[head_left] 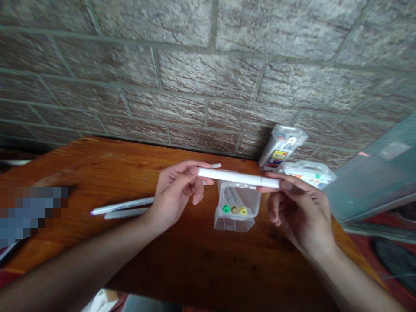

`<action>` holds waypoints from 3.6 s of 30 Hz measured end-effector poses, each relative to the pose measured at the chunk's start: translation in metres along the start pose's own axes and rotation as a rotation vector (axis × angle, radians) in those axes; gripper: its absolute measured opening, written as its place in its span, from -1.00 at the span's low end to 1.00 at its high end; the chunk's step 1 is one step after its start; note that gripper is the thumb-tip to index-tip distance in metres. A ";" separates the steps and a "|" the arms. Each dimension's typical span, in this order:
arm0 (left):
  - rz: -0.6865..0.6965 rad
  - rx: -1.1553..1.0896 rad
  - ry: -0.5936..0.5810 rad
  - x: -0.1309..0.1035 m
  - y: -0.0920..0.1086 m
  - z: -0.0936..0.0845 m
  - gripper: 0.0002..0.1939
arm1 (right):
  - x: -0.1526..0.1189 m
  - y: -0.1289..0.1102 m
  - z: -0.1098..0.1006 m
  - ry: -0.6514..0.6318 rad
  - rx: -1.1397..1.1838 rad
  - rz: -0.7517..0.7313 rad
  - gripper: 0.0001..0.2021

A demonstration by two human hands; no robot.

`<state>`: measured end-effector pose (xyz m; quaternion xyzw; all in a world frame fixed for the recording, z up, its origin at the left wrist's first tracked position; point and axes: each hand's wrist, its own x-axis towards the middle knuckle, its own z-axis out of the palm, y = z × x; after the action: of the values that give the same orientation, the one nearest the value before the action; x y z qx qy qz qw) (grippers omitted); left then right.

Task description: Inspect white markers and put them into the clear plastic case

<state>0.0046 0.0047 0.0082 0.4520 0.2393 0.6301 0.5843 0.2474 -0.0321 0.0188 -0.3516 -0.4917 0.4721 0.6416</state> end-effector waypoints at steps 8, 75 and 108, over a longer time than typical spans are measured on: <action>0.009 0.016 0.007 0.001 0.000 -0.001 -0.79 | 0.000 -0.001 0.001 -0.004 0.009 -0.015 -0.81; 0.300 0.414 -0.130 -0.003 -0.002 0.001 -0.83 | -0.012 0.006 0.002 0.042 -0.288 -0.114 -0.77; 0.273 0.437 -0.160 -0.003 -0.003 -0.001 -0.86 | -0.012 0.007 0.003 -0.019 -0.270 -0.136 -0.86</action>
<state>0.0054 0.0028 0.0047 0.6438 0.2597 0.5988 0.3993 0.2415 -0.0416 0.0100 -0.3961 -0.5797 0.3603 0.6142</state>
